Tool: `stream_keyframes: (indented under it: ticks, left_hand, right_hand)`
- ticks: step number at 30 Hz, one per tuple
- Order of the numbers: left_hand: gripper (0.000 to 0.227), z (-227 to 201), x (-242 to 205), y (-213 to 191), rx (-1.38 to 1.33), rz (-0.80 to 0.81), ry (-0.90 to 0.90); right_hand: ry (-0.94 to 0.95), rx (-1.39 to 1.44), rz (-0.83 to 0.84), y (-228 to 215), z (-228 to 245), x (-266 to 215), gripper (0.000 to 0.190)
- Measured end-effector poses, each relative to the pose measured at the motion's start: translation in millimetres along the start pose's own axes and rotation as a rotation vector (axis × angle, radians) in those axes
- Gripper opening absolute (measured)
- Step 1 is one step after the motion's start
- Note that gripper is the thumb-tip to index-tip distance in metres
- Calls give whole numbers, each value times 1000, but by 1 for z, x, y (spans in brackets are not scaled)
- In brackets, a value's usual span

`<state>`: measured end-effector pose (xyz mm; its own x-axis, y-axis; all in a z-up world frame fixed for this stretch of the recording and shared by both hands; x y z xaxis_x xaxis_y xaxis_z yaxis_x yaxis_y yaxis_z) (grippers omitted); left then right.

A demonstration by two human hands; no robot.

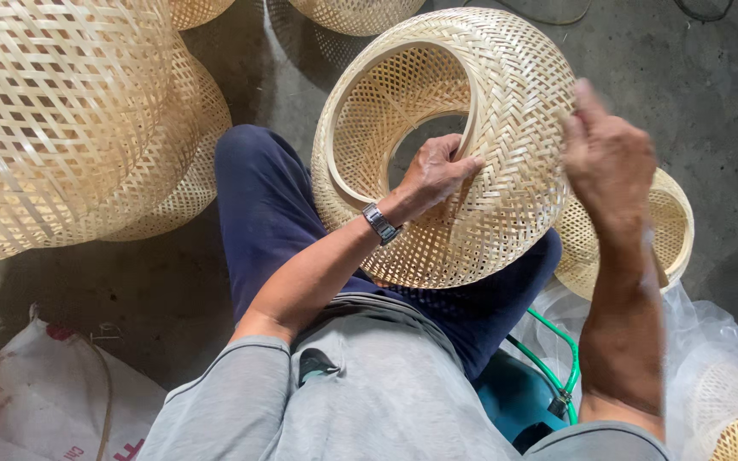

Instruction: The person sits cross-legged and uses a small hammer to tap a wooden rim onto the edge of a woven basket. They rotate the basket repeatedly to secure the rim along its entire circumference.

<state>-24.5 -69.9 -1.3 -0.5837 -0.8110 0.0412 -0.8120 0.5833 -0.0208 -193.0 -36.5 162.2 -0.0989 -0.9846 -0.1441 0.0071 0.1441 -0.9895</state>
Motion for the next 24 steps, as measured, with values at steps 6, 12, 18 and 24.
stream_keyframes:
  ticks: [6, 12, 18, 24]
  left_hand:
    - [22, 10, 7, -17, -518, 115, -93]
    - [24, 35, 11, -43, -982, 35, -216]
    - [23, 63, 23, -70, -761, -18, -126]
    - [29, 46, 11, -82, -855, 123, -141]
  right_hand:
    - [291, 854, -58, 76, -136, -8, 29]
    - [378, 1841, 457, 217, -139, -35, 28]
    - [402, 2035, 422, 272, -105, -43, 29]
    - [269, 2132, 490, 280, -97, -35, 31]
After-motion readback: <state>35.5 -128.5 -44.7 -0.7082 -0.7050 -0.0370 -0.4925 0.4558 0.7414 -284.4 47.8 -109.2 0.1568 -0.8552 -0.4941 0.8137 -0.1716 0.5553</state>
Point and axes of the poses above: each hand's wrist, its own x-axis towards the middle knuckle, its own y-axis out of the palm, z = x × y, the point moved 7 cm from there along x, towards the middle knuckle, and after that the axes turned 11 degrees about z, right-handed, at the moved point
